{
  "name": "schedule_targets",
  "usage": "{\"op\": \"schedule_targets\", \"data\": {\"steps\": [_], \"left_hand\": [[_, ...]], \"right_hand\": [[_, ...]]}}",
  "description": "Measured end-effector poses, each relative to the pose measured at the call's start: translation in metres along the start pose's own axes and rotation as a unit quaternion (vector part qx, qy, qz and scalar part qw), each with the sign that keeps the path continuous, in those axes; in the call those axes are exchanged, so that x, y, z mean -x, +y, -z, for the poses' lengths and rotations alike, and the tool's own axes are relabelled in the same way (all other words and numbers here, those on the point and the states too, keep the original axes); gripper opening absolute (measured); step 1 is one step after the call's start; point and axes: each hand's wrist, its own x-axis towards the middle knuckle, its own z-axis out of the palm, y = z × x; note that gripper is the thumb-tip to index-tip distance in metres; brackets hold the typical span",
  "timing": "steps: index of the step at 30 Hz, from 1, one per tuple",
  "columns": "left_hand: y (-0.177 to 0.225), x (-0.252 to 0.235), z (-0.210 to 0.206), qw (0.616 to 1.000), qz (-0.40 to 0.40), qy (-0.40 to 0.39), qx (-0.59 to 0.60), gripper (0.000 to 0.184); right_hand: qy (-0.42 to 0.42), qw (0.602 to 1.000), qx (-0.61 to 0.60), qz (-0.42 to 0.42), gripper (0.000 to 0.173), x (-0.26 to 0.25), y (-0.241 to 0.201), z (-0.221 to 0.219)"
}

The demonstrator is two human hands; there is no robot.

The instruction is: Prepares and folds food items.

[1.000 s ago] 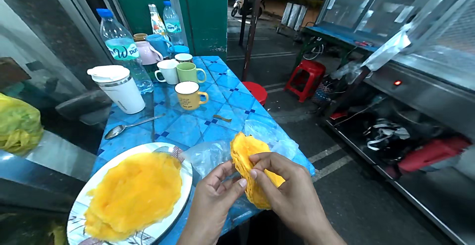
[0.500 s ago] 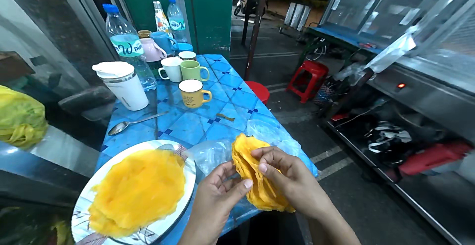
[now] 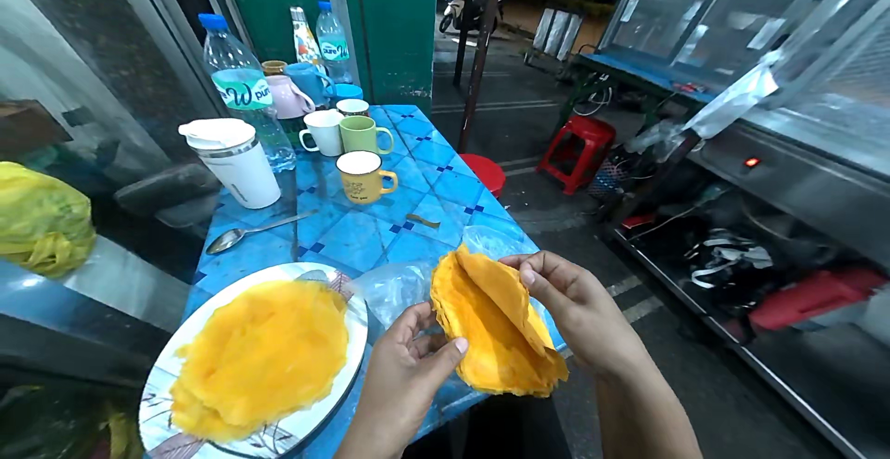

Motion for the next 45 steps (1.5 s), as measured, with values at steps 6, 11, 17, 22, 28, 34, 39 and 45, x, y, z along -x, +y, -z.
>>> {"op": "schedule_targets", "data": {"steps": [6, 11, 17, 22, 28, 34, 39, 45], "left_hand": [[0.004, -0.002, -0.003, 0.999, -0.027, -0.012, -0.025, 0.056], [0.007, -0.004, -0.005, 0.999, -0.021, -0.016, -0.035, 0.057], [0.001, -0.008, -0.004, 0.998, -0.028, -0.002, -0.055, 0.054], [-0.004, -0.009, -0.01, 0.999, -0.027, 0.002, -0.042, 0.06], [-0.013, -0.015, -0.026, 1.0, -0.009, 0.009, -0.026, 0.088], [-0.007, -0.018, -0.021, 0.999, -0.045, -0.006, 0.024, 0.06], [0.021, -0.015, 0.016, 0.994, -0.03, 0.036, 0.096, 0.056], [0.053, 0.009, 0.086, 0.974, -0.067, 0.102, 0.192, 0.039]], "right_hand": [[-0.045, 0.983, 0.14, 0.107, 0.045, 0.022, 0.011, -0.032], [-0.052, 0.961, 0.255, 0.089, 0.111, 0.042, 0.023, -0.035], [-0.044, 0.962, 0.262, 0.057, 0.05, 0.04, 0.018, -0.02], [0.193, 0.865, 0.408, 0.218, 0.03, 0.034, 0.025, -0.041], [0.197, 0.85, 0.436, 0.219, 0.036, 0.03, 0.05, -0.043], [0.168, 0.94, 0.263, 0.138, 0.019, 0.011, 0.027, 0.015], [0.294, 0.943, 0.113, 0.111, 0.016, 0.012, -0.017, 0.091], [0.433, 0.891, 0.009, 0.135, 0.028, 0.022, -0.019, 0.155]]}}
